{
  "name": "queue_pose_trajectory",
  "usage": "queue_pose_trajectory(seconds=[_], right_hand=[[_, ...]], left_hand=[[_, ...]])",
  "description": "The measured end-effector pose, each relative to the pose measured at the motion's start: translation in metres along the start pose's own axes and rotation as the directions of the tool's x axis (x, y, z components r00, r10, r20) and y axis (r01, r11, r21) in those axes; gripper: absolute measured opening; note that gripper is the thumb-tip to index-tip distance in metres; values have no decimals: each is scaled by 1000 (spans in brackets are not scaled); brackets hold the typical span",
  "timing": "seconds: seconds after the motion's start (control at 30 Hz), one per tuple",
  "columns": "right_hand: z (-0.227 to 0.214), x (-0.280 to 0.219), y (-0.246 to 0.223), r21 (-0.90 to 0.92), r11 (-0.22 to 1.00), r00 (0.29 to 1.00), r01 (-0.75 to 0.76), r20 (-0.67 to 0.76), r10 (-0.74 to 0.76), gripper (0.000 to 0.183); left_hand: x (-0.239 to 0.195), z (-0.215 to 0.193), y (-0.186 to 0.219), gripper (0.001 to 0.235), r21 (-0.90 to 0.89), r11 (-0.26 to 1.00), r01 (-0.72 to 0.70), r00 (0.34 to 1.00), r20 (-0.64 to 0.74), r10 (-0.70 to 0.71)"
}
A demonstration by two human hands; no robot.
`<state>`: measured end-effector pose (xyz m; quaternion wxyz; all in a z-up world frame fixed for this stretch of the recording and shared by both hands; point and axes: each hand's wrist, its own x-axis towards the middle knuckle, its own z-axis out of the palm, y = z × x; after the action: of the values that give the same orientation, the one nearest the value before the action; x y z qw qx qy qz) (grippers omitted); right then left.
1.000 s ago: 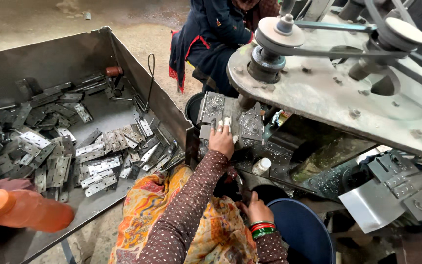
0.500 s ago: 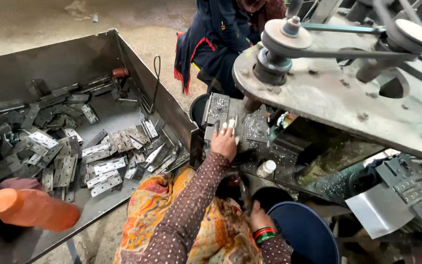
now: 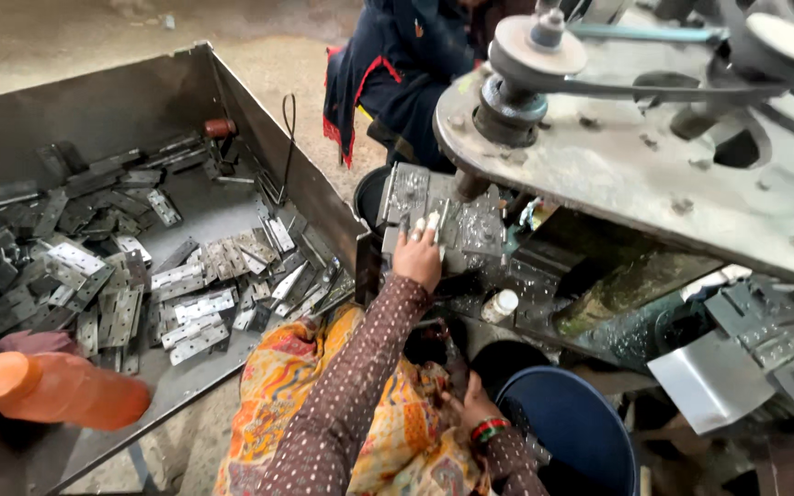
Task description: The person positions metal pieces into a pressing machine one at a time, removes them, and places them into a large metal container.
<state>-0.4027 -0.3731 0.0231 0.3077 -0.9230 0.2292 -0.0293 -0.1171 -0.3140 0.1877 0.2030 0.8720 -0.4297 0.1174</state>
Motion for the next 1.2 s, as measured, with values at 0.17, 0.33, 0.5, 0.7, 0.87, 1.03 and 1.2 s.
queue_pose_trajectory(seconds=[0.17,0.33,0.5,0.7,0.87,1.03,1.2], right_hand=[[-42,-3,-19,-385,871,914,-305,138,381,85],[-31,2,-18,-419,871,925,-255,156,345,84],[5,10,2,-441,897,907,24,386,166,112],[-47,0,-34,-278,905,859,-322,316,402,117],[-57,4,-48,-480,824,874,-301,206,439,109],[2,4,-6,-272,878,841,-394,279,464,122],[8,5,1,97,995,1000,3,-11,-2,94]], left_hand=[[13,-3,-4,32,98,993,-65,997,-38,69],[32,5,-1,31,22,999,47,987,156,-50],[19,0,-8,29,10,1000,6,1000,11,-6],[15,-9,-3,27,11,999,-32,999,10,32],[40,7,-2,28,-7,998,55,993,109,-54],[36,18,2,27,1,998,55,991,124,-55],[-3,-7,-5,21,15,996,-88,984,157,85]])
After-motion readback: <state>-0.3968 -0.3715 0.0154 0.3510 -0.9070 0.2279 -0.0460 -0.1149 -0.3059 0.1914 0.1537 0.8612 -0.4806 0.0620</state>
